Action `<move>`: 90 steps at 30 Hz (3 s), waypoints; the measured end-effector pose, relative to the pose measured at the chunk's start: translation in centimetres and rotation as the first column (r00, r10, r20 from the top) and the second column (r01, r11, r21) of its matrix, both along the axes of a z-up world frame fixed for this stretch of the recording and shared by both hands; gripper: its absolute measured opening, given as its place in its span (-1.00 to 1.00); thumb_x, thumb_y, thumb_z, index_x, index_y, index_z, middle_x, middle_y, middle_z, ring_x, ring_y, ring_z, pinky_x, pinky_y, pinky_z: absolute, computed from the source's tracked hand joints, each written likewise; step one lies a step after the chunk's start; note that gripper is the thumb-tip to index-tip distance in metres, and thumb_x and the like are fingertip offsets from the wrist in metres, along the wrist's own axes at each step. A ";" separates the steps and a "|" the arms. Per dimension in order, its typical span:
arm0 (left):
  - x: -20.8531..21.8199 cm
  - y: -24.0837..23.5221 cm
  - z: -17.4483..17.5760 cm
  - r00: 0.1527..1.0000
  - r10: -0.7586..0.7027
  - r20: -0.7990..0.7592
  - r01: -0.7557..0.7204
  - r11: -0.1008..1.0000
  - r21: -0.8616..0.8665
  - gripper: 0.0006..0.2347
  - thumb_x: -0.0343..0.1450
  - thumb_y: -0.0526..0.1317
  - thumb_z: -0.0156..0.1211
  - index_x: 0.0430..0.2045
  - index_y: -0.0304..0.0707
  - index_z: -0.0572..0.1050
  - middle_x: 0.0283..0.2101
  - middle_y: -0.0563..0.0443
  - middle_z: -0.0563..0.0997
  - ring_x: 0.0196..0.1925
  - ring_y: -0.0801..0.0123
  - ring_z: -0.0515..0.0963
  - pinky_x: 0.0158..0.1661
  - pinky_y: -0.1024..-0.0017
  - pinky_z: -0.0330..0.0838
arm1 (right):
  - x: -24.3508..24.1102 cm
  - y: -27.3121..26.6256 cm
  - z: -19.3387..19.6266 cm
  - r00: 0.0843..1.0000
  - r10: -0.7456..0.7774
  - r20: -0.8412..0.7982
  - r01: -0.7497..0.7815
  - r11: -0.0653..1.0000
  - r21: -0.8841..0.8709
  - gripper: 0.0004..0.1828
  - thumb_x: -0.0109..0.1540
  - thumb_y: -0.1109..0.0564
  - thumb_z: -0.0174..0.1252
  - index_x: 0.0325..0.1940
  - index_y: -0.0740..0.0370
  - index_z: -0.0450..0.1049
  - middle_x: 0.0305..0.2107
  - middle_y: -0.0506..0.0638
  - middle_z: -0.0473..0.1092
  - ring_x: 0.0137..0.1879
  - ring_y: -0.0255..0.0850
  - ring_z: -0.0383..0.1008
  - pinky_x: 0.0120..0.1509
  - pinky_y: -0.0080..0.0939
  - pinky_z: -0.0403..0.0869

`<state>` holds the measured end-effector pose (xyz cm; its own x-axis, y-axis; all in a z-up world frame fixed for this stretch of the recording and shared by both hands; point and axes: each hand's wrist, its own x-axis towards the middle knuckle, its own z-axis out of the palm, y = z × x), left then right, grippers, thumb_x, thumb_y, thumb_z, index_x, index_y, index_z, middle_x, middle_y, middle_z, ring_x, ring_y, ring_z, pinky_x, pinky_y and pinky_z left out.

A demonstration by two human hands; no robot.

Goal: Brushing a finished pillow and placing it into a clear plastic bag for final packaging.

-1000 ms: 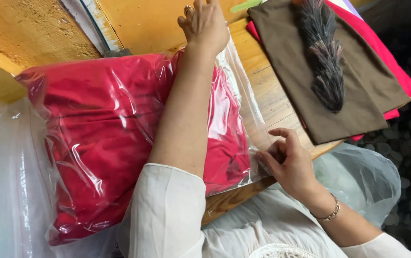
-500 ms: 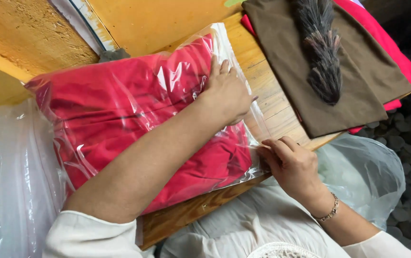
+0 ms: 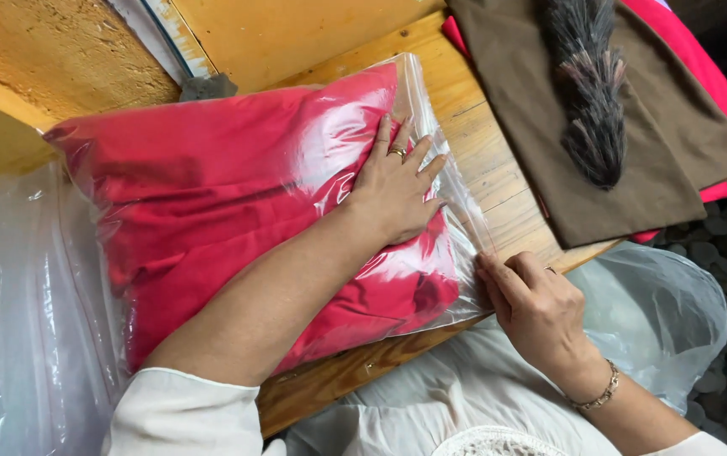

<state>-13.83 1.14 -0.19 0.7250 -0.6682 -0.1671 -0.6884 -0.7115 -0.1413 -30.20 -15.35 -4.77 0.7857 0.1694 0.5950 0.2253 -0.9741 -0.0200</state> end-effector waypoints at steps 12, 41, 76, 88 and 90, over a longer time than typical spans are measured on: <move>0.5 -0.3 -0.8 1.000 -0.016 0.012 0.016 1.000 -0.004 -0.45 0.36 0.17 -0.34 0.24 0.06 0.13 0.35 0.02 0.12 0.41 -0.11 -0.19 0.28 -0.15 -0.53 | 0.2 0.0 1.0 0.999 0.052 -0.002 -0.052 0.998 -0.018 -0.86 0.20 0.01 0.14 -0.23 0.04 0.52 -0.43 -0.02 0.23 -0.43 -0.03 0.37 -0.41 -0.14 0.37; 1.0 0.3 -0.8 0.996 0.021 -0.087 -0.025 0.999 -0.042 -0.46 0.34 0.14 -0.34 0.26 0.16 0.09 0.38 0.17 0.01 0.41 -0.05 -0.19 0.29 -0.10 -0.46 | 7.6 -1.1 1.1 0.926 0.152 -0.346 -0.245 0.939 -0.242 -0.69 0.14 0.07 -0.07 -0.03 -0.06 0.38 -0.42 -0.03 0.13 -0.40 0.01 0.34 -0.46 -0.03 0.38; 0.3 0.4 0.5 0.999 -0.039 -0.029 0.040 0.998 0.056 -0.43 0.38 0.18 -0.51 0.29 0.05 -0.10 0.38 -0.03 -0.08 0.40 -0.18 -0.20 0.25 -0.18 -0.46 | -0.3 -1.7 3.9 0.646 0.274 -0.713 0.565 0.457 0.687 -0.63 0.09 0.20 0.19 -0.03 0.34 0.47 -0.57 0.11 0.52 -0.62 -0.19 0.39 -0.60 -0.24 0.40; 0.5 0.6 -0.4 0.997 -0.073 0.034 0.077 0.988 -0.137 -0.43 0.39 0.18 -0.56 0.28 0.00 -0.06 0.34 -0.05 0.06 0.36 -0.14 -0.05 0.23 -0.19 -0.36 | 0.9 -1.0 4.4 0.705 0.038 -0.708 0.317 0.877 0.362 -0.83 0.08 0.01 0.15 -0.50 0.05 0.32 -0.64 -0.16 0.36 -0.51 -0.25 0.29 -0.36 -0.25 0.28; 0.6 0.8 -0.1 0.995 -0.082 0.060 0.091 0.983 -0.161 -0.44 0.40 0.17 -0.56 0.28 -0.01 -0.07 0.32 -0.07 0.10 0.35 -0.12 -0.02 0.22 -0.20 -0.30 | 0.6 -1.1 4.0 0.720 0.067 -0.690 0.334 0.839 0.430 -0.85 0.07 0.09 0.16 -0.52 0.08 0.32 -0.72 -0.13 0.34 -0.58 -0.29 0.23 -0.41 -0.28 0.25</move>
<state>-13.26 1.90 -0.31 0.6682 -0.7439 -0.0134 -0.7429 -0.6661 -0.0661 -29.55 -16.50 -0.81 0.9843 -0.1267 -0.1233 -0.1752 -0.7909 -0.5863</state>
